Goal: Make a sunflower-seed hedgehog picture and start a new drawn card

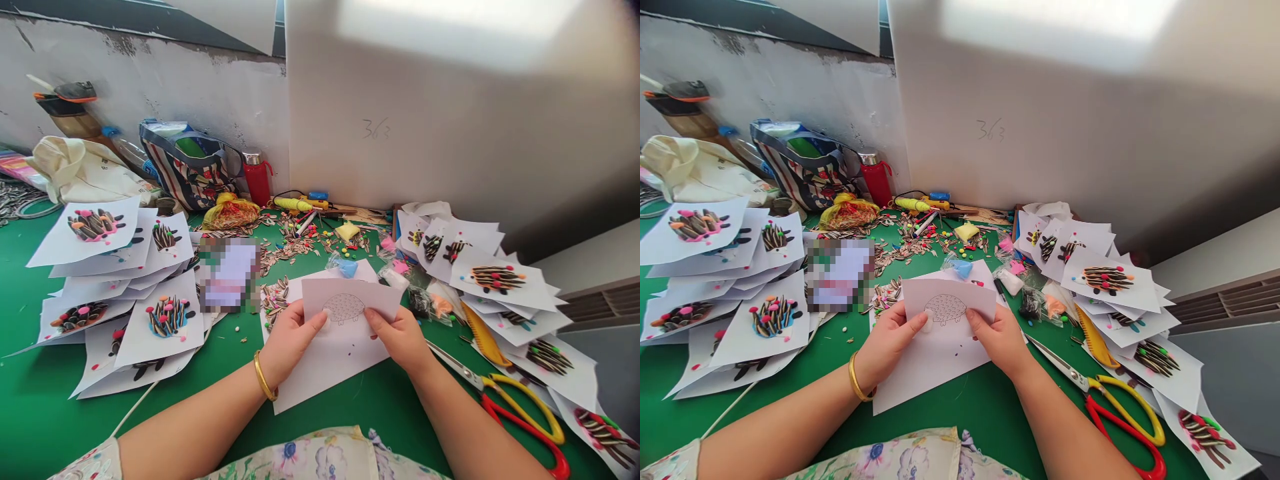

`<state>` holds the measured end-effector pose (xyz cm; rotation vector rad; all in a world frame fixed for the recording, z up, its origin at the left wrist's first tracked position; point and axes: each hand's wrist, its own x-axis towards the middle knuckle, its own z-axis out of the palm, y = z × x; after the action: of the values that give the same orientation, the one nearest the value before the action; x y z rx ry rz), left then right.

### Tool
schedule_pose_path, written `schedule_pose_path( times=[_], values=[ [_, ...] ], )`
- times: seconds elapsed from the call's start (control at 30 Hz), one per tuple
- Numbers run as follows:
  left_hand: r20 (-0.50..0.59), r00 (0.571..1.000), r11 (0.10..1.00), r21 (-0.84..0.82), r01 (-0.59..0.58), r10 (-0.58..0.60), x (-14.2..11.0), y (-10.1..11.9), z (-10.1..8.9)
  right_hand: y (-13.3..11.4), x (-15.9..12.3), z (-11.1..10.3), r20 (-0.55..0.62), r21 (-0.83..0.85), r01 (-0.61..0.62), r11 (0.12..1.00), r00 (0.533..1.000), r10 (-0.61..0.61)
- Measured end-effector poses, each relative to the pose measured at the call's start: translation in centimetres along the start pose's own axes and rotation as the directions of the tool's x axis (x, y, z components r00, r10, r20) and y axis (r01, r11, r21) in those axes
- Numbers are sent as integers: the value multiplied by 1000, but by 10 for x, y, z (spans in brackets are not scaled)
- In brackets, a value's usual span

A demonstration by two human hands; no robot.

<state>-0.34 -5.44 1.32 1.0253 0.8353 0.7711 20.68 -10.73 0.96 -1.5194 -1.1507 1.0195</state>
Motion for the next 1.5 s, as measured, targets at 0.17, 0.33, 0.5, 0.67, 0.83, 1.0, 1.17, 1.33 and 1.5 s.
schedule_pose_path(
  times=[0.17, 0.33, 0.5, 0.67, 0.83, 1.0, 1.17, 1.33, 1.5],
  values=[
    [0, 1000, 999, -33, -4, 4, 0, 0, 1, -2, 0, 1, 8, -3, 10, 1000, 1000, -10],
    [32, 999, 998, -62, 10, -8, 0, 1, 1, -2, 0, 0, 21, -9, 7, 1000, 1000, -6],
    [-12, 1000, 999, -26, 20, -20, 0, -1, 0, -3, -1, 2, 59, -25, 38, 999, 998, -36],
    [3, 1000, 999, -26, 31, -31, -1, -1, -1, -3, -2, 2, 68, -38, 53, 998, 996, -50],
    [6, 999, 998, -34, 49, -49, -2, -1, -1, 1, -4, 2, 104, -62, 75, 995, 992, -69],
    [7, 999, 999, -20, 48, -48, -3, 0, -1, 3, -3, 2, 102, -77, 94, 993, 991, -85],
    [26, 999, 996, -75, 39, -38, -2, -1, -2, 3, -3, 2, 96, -87, 104, 991, 991, -96],
    [28, 998, 995, -79, 64, -62, -1, -2, -2, 1, -3, 2, 80, -121, 119, 985, 991, -110],
    [33, 998, 996, -77, 52, -50, -2, 0, 0, 1, -3, 2, 40, -114, 90, 989, 995, -86]
  ],
)
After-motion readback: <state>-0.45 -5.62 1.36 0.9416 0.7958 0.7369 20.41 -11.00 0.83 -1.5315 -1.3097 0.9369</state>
